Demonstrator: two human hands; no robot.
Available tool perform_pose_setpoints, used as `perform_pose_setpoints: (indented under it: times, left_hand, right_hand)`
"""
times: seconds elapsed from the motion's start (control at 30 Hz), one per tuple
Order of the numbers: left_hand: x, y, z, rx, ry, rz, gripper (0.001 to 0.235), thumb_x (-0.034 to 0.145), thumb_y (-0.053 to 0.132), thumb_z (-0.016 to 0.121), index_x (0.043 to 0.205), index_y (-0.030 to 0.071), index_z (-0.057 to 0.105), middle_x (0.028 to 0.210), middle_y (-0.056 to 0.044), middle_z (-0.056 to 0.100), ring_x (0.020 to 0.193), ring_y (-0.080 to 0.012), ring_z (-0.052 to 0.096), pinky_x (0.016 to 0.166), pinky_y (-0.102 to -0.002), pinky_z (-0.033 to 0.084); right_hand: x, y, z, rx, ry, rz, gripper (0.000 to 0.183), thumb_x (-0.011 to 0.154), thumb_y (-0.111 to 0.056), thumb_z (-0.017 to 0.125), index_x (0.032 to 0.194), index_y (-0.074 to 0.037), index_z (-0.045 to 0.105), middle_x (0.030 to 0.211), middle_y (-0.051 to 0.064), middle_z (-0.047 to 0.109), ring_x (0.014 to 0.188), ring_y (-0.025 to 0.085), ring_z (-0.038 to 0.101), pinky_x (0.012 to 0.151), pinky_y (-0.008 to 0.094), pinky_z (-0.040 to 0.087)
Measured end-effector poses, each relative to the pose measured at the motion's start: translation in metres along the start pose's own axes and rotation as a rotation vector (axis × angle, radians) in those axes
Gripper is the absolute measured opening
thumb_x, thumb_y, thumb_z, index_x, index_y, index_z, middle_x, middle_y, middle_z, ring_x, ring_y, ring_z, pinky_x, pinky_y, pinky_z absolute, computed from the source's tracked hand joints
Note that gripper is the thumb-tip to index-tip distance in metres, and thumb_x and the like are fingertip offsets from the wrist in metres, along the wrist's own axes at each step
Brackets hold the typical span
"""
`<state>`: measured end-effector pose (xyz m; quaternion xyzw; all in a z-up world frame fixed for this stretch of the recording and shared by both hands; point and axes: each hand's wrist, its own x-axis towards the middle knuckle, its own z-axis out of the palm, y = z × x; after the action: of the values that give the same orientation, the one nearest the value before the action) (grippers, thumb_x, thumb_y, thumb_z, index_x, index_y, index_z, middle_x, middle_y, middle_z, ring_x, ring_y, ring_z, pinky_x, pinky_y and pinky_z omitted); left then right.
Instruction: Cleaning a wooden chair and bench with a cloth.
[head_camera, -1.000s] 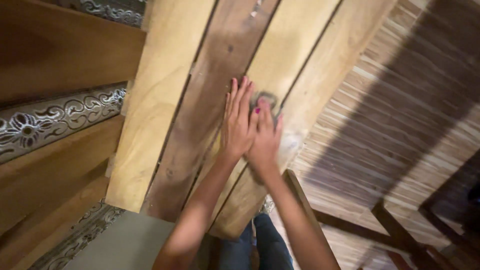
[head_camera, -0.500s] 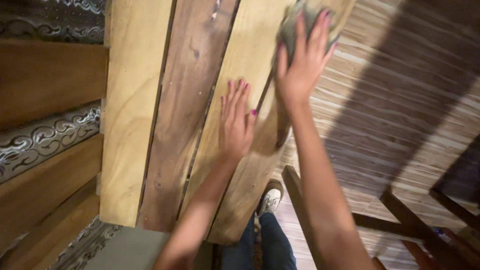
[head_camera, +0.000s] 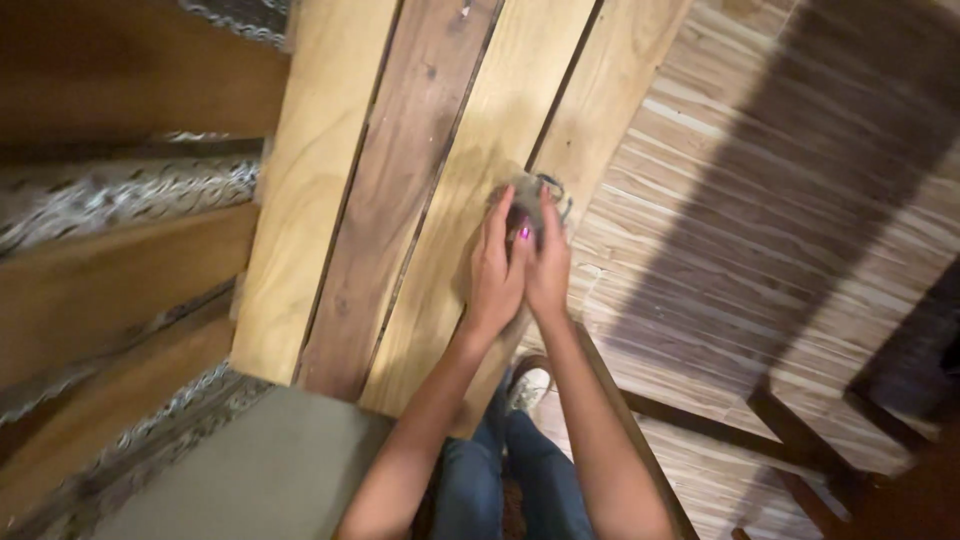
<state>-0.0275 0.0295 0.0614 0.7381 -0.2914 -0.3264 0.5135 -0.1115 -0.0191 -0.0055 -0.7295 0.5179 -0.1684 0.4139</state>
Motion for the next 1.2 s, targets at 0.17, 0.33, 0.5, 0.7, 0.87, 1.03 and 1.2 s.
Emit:
perform_pose_setpoints:
  times: [0.17,0.33,0.5,0.7,0.87,1.03,1.2]
  left_hand:
    - [-0.064,0.059,-0.007,-0.131,0.026,-0.045,0.053,0.107,0.024,0.051,0.154,0.001,0.043,0.156,-0.021,0.05,0.146,-0.0335,0.048,0.119,-0.04,0.036]
    - [-0.126,0.153,-0.014,-0.457,-0.023,-0.065,0.05,0.108,0.029,0.051,0.15,0.002,0.049,0.147,-0.015,0.06,0.137,-0.0221,0.056,0.114,-0.034,0.043]
    - [-0.183,0.241,-0.023,-0.621,0.02,-0.2,0.04,0.103,0.02,0.061,0.136,-0.003,0.06,0.123,-0.012,0.07,0.111,-0.0166,0.065,0.097,-0.031,0.051]
    - [-0.228,0.298,-0.025,-0.614,-0.034,0.012,0.03,0.108,0.017,0.055,0.13,-0.004,0.06,0.116,-0.009,0.07,0.106,-0.0129,0.062,0.096,-0.029,0.051]
    - [-0.237,0.36,-0.033,-0.571,-0.012,0.065,0.034,0.105,0.021,0.059,0.129,-0.004,0.063,0.116,-0.009,0.071,0.107,-0.0133,0.064,0.097,-0.028,0.051]
    - [-0.224,0.416,-0.05,-0.406,-0.066,0.113,0.045,0.091,0.022,0.078,0.125,-0.002,0.061,0.114,-0.011,0.073,0.105,-0.0159,0.068,0.093,-0.03,0.054]
    - [-0.188,0.437,-0.057,-0.251,-0.101,0.194,0.04,0.089,0.018,0.079,0.121,-0.001,0.065,0.105,-0.013,0.078,0.098,-0.0204,0.077,0.085,-0.032,0.059]
  right_hand:
    - [-0.032,-0.1,-0.079,0.418,0.14,0.143,0.027,0.106,-0.019,0.057,0.126,-0.001,0.06,0.11,0.013,0.068,0.099,0.021,0.062,0.087,0.033,0.051]
    - [-0.102,-0.178,-0.169,0.498,0.1,0.195,0.027,0.107,-0.023,0.057,0.122,-0.001,0.061,0.097,0.013,0.067,0.087,0.017,0.058,0.078,0.034,0.049]
    - [-0.175,-0.209,-0.263,0.309,-0.001,-0.185,0.045,0.113,-0.021,0.045,0.155,-0.003,0.048,0.164,0.021,0.043,0.156,0.027,0.029,0.125,0.037,0.021]
    - [-0.206,-0.24,-0.36,0.672,-0.044,0.071,0.055,0.098,-0.02,0.064,0.148,-0.007,0.044,0.149,0.015,0.052,0.137,0.02,0.049,0.113,0.034,0.038]
    - [-0.224,-0.265,-0.41,0.555,-0.098,0.02,0.039,0.098,-0.015,0.071,0.132,0.0,0.061,0.124,0.012,0.07,0.111,0.015,0.065,0.098,0.031,0.052]
    - [-0.219,-0.306,-0.436,0.555,-0.032,-0.119,0.033,0.1,-0.014,0.069,0.129,0.001,0.063,0.117,0.007,0.073,0.105,0.013,0.068,0.093,0.03,0.055]
    - [-0.201,-0.335,-0.445,0.271,0.15,-0.193,0.037,0.105,-0.015,0.06,0.136,0.002,0.05,0.117,0.015,0.07,0.107,0.019,0.067,0.089,0.033,0.052]
